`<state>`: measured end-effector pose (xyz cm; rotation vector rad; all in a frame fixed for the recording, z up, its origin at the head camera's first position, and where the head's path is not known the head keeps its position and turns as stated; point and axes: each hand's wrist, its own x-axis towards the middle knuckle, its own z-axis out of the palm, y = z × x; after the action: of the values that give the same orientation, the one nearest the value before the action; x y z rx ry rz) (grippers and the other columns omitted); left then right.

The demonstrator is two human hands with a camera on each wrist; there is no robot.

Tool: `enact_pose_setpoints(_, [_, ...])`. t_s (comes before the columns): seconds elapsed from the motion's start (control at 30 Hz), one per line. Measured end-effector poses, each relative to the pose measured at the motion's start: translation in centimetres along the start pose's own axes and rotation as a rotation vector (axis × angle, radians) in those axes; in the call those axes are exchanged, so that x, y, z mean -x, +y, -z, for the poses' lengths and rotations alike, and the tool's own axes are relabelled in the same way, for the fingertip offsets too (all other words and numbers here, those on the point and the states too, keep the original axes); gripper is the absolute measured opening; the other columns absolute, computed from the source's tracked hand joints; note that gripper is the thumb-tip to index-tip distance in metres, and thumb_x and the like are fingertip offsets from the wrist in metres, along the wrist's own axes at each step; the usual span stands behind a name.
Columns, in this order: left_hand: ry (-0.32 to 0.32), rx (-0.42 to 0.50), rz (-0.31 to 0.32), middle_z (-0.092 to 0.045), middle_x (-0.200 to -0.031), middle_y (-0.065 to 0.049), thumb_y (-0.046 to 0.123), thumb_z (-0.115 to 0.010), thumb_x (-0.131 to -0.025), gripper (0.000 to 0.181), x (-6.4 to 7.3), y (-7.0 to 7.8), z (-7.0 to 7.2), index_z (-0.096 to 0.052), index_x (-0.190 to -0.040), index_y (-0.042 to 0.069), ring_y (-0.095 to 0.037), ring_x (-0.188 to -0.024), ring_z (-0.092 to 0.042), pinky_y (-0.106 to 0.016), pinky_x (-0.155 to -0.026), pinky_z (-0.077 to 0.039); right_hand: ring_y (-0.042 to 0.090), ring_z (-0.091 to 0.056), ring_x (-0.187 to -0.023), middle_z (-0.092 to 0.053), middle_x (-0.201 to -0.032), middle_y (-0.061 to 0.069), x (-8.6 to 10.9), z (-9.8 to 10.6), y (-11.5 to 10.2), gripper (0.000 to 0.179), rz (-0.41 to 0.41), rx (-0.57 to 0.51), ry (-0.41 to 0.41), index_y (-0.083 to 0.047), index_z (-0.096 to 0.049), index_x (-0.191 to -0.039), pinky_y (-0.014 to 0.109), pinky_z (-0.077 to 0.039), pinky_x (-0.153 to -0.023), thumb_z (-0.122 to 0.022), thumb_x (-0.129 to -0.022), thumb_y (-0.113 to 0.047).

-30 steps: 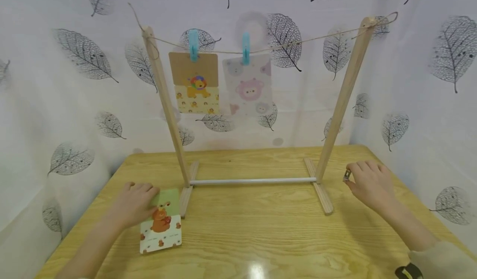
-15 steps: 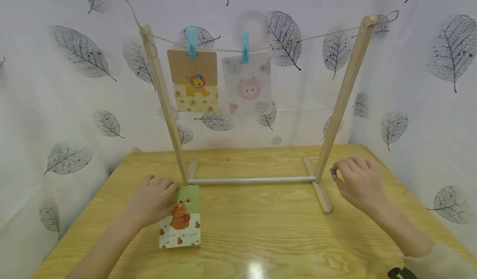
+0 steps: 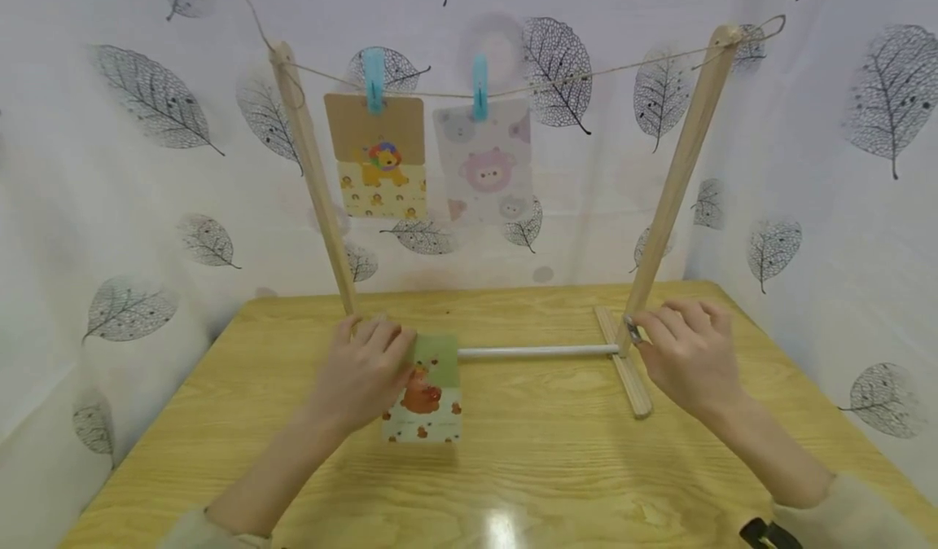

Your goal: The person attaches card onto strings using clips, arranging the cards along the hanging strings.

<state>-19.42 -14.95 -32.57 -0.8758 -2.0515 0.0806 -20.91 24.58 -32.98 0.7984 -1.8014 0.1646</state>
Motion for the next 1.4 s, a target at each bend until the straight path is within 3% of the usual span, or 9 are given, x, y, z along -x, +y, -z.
enact_pose_setpoints(0.13, [0.034, -0.029, 0.006, -0.062, -0.083, -0.008, 0.028, -0.067, -0.075, 0.026, -1.7, 1.1, -0.4, -0.064, -0.09, 0.007, -0.027, -0.078, -0.057, -0.045, -0.079, -0.042, 0.041, -0.051, -0.074, -0.06, -0.076, 0.019, -0.5, -0.2, -0.2, 0.019, -0.018, -0.006, 0.02, 0.004, -0.062, -0.085, 0.053, -0.029, -0.068, -0.057, -0.072, -0.009])
enact_pose_setpoints(0.3, [0.066, 0.007, 0.014, -0.061, -0.085, -0.008, 0.024, -0.069, -0.075, 0.025, -3.8, 2.0, -1.1, -0.063, -0.092, 0.007, -0.027, -0.079, -0.057, -0.045, -0.082, -0.04, 0.039, -0.05, -0.072, -0.059, -0.076, 0.019, -1.0, -0.4, -0.3, 0.025, -0.035, 0.005, 0.024, 0.004, -0.061, -0.087, 0.048, -0.028, -0.062, -0.051, -0.076, -0.017])
enact_pose_setpoints(0.47, [0.134, 0.01, 0.05, -0.06, -0.091, -0.009, 0.013, -0.061, -0.077, 0.02, -6.7, 2.5, -1.5, -0.063, -0.096, 0.007, -0.027, -0.087, -0.055, -0.044, -0.086, -0.039, 0.041, -0.05, -0.077, -0.059, -0.08, 0.019, -2.0, -0.1, -0.3, 0.025, -0.058, -0.008, 0.011, 0.004, -0.06, -0.09, 0.049, -0.03, -0.062, -0.057, -0.072, -0.013])
enact_pose_setpoints(0.6, [0.211, 0.037, 0.06, -0.057, -0.093, -0.01, 0.009, -0.058, -0.078, 0.023, -8.6, 2.9, -1.6, -0.063, -0.1, 0.007, -0.027, -0.086, -0.051, -0.047, -0.087, -0.037, 0.042, -0.05, -0.079, -0.059, -0.082, 0.019, -3.2, 0.2, 0.0, 0.026, -0.067, 0.007, 0.049, 0.003, -0.061, -0.091, 0.05, -0.03, -0.063, -0.065, -0.067, -0.007])
enact_pose_setpoints(0.73, [0.237, 0.046, 0.062, -0.056, -0.094, -0.009, 0.009, -0.057, -0.078, 0.024, -9.6, 3.1, -1.7, -0.064, -0.101, 0.007, -0.027, -0.087, -0.048, -0.049, -0.086, -0.036, 0.04, -0.05, -0.078, -0.06, -0.082, 0.017, -4.2, 0.4, 0.3, 0.023, -0.052, 0.036, 0.1, 0.001, -0.062, -0.089, 0.05, -0.024, -0.063, -0.064, -0.068, -0.008])
enact_pose_setpoints(1.1, [0.174, 0.029, 0.084, -0.06, -0.095, -0.008, 0.012, -0.06, -0.078, 0.027, -11.6, 3.3, -1.7, -0.063, -0.104, 0.009, -0.025, -0.09, -0.054, -0.053, -0.096, -0.03, 0.039, -0.048, -0.079, -0.061, -0.08, 0.016, -5.3, 0.3, 1.5, 0.021, -0.021, 0.038, 0.118, 0.001, -0.062, -0.087, 0.052, -0.022, -0.069, -0.06, -0.069, -0.009])
enact_pose_setpoints(1.4, [0.285, -0.04, 0.038, -0.06, -0.097, -0.009, 0.01, -0.054, -0.081, 0.025, -15.1, 3.4, -1.6, -0.064, -0.103, 0.009, -0.025, -0.091, -0.054, -0.053, -0.094, -0.032, 0.039, -0.048, -0.082, -0.062, -0.079, 0.018, -6.6, 0.7, 2.8, 0.024, -0.057, 0.061, 0.147, 0.0, -0.063, -0.087, 0.052, -0.022, -0.073, -0.066, -0.064, -0.006])
